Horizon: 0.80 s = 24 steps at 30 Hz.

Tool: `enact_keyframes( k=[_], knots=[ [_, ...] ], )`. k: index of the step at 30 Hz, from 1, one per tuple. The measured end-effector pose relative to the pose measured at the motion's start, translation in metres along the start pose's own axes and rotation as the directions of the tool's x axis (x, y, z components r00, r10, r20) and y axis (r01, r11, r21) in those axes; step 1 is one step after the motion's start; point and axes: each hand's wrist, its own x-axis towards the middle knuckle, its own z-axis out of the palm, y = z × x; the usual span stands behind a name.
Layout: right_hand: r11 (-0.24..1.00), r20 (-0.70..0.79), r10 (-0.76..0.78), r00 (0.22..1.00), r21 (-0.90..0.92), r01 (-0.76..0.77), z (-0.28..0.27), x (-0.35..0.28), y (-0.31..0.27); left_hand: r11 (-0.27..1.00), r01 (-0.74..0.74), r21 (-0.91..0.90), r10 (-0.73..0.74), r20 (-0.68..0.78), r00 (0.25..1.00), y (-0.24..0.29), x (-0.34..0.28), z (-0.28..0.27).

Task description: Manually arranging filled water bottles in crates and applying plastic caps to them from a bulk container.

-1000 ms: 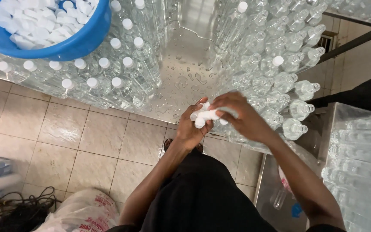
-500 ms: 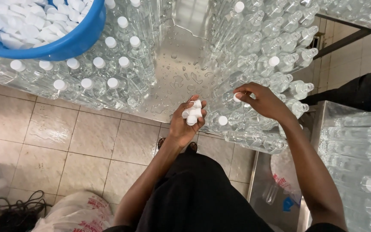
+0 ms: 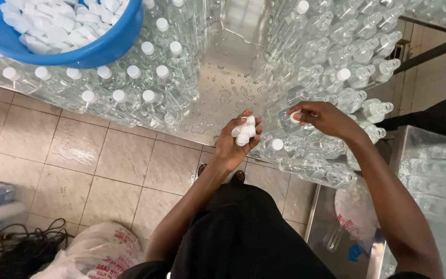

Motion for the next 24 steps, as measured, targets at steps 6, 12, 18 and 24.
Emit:
enact_keyframes(
  k=[6,12,18,24],
  knots=[
    [0.9,-0.341,-0.369,0.865,-0.365,0.24,0.04,-0.009,-0.005,1.0,0.004,-0.016,-0.004,-0.001,1.0,-0.002,-0.003,0.013],
    [0.822,-0.21,-0.528,0.823,-0.367,0.434,0.079,-0.02,-0.064,0.998,0.07,-0.009,-0.07,-0.021,0.997,-0.001,-0.015,0.029],
    [0.862,-0.214,-0.5,0.839,-0.21,0.461,0.062,-0.02,-0.057,0.992,0.122,0.011,-0.122,-0.009,0.993,-0.008,-0.004,-0.001],
    [0.861,-0.381,-0.38,0.843,-0.479,0.172,0.004,0.009,-0.003,0.995,0.1,-0.026,-0.101,-0.029,0.994,-0.005,-0.005,-0.014]
  ],
)
